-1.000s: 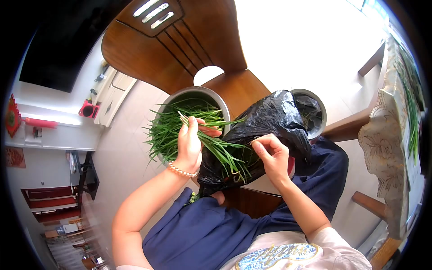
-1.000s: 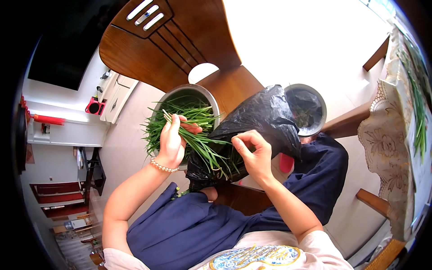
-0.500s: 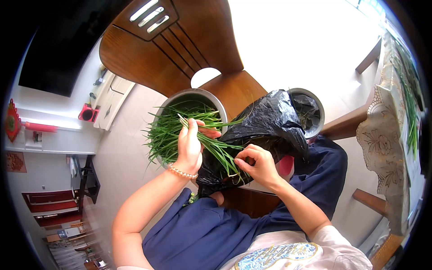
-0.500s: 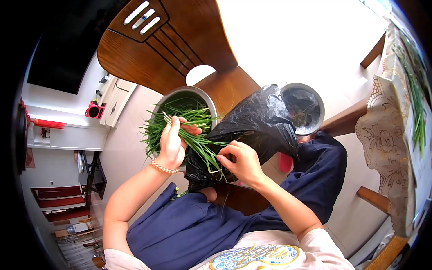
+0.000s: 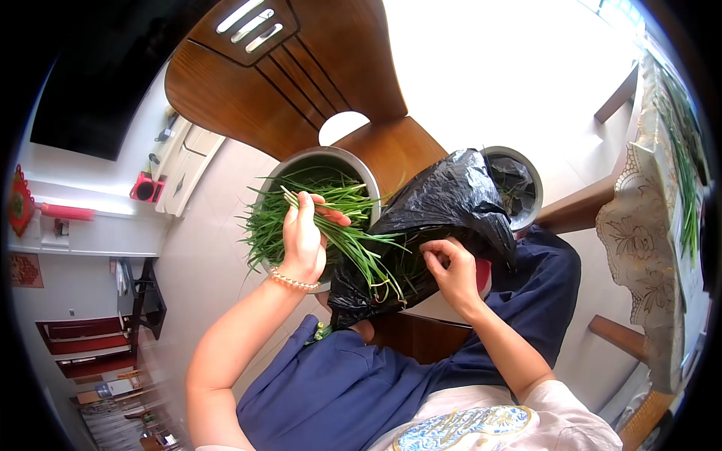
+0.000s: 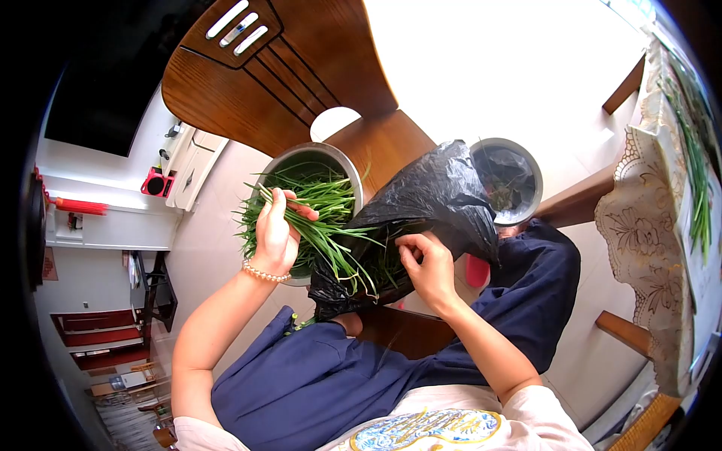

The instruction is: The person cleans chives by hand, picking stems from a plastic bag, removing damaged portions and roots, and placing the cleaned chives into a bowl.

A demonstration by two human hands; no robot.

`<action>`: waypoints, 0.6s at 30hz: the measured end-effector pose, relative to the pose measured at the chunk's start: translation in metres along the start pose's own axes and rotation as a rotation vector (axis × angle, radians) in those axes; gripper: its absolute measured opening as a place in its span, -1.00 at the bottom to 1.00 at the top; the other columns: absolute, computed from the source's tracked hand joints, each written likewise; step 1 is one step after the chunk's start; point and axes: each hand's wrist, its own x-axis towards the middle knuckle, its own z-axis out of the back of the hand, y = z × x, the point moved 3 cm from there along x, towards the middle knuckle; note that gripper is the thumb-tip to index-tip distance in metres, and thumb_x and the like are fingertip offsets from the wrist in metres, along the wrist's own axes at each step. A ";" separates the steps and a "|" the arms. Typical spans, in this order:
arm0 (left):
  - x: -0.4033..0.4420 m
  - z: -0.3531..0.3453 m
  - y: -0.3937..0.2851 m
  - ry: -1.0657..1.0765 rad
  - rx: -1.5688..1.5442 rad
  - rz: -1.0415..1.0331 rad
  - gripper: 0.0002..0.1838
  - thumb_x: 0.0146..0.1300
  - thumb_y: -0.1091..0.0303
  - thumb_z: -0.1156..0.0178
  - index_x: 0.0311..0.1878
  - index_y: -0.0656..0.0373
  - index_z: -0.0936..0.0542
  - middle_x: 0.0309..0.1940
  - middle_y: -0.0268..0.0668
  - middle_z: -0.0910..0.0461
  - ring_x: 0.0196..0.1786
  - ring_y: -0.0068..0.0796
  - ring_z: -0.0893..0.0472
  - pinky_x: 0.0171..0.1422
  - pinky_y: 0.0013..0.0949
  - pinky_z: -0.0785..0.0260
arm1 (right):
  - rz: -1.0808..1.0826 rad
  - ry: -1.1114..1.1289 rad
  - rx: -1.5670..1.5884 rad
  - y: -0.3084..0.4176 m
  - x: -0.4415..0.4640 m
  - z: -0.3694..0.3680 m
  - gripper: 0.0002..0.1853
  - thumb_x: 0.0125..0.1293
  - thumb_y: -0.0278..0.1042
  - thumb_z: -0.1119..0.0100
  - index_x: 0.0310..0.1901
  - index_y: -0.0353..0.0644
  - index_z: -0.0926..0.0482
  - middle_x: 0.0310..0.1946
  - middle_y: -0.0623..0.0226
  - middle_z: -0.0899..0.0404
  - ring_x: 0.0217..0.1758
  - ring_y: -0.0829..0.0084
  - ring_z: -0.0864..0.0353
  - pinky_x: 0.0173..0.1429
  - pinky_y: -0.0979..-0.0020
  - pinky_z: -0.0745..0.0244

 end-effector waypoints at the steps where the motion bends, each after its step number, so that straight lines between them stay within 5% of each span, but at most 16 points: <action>1: -0.001 0.000 0.000 0.005 0.000 0.008 -0.66 0.42 0.05 0.21 -0.23 0.14 -0.33 -0.51 -0.17 -0.51 -0.43 -0.30 -0.57 -0.30 -0.30 -0.45 | -0.044 -0.006 -0.003 -0.002 0.000 0.000 -0.93 0.10 -0.49 -0.24 -0.34 -0.20 -0.62 -0.52 0.32 -0.48 -0.55 0.53 -0.40 -0.39 0.52 -0.36; 9: -0.006 -0.009 -0.002 -0.008 -0.006 0.035 -0.67 0.42 0.06 0.22 -0.23 0.14 -0.33 -0.53 -0.18 -0.49 -0.45 -0.31 -0.56 -0.27 -0.29 -0.44 | 0.056 0.101 0.066 0.014 0.005 -0.011 -0.92 0.09 -0.46 -0.27 -0.37 -0.24 -0.59 -0.56 0.36 -0.47 -0.58 0.57 -0.39 -0.45 0.51 -0.32; 17: 0.003 0.007 -0.006 0.000 -0.003 -0.016 -0.70 0.40 0.07 0.15 -0.24 0.12 -0.35 -0.60 -0.27 -0.44 -0.53 -0.41 -0.46 -0.10 -0.19 -0.43 | -0.243 -0.078 0.631 -0.025 0.002 -0.010 -0.85 0.34 -0.33 -0.04 -0.25 -0.24 -0.44 -0.51 0.59 -0.31 -0.45 0.75 -0.19 -0.36 0.67 -0.12; 18: 0.003 0.007 -0.006 -0.001 -0.010 -0.011 -0.70 0.41 0.08 0.15 -0.24 0.12 -0.36 -0.61 -0.28 -0.44 -0.54 -0.41 -0.46 -0.09 -0.20 -0.43 | -0.250 -0.059 0.587 -0.025 0.001 -0.006 -0.83 0.34 -0.33 -0.05 -0.26 -0.29 -0.44 -0.48 0.57 -0.36 -0.40 0.75 -0.28 -0.29 0.67 -0.23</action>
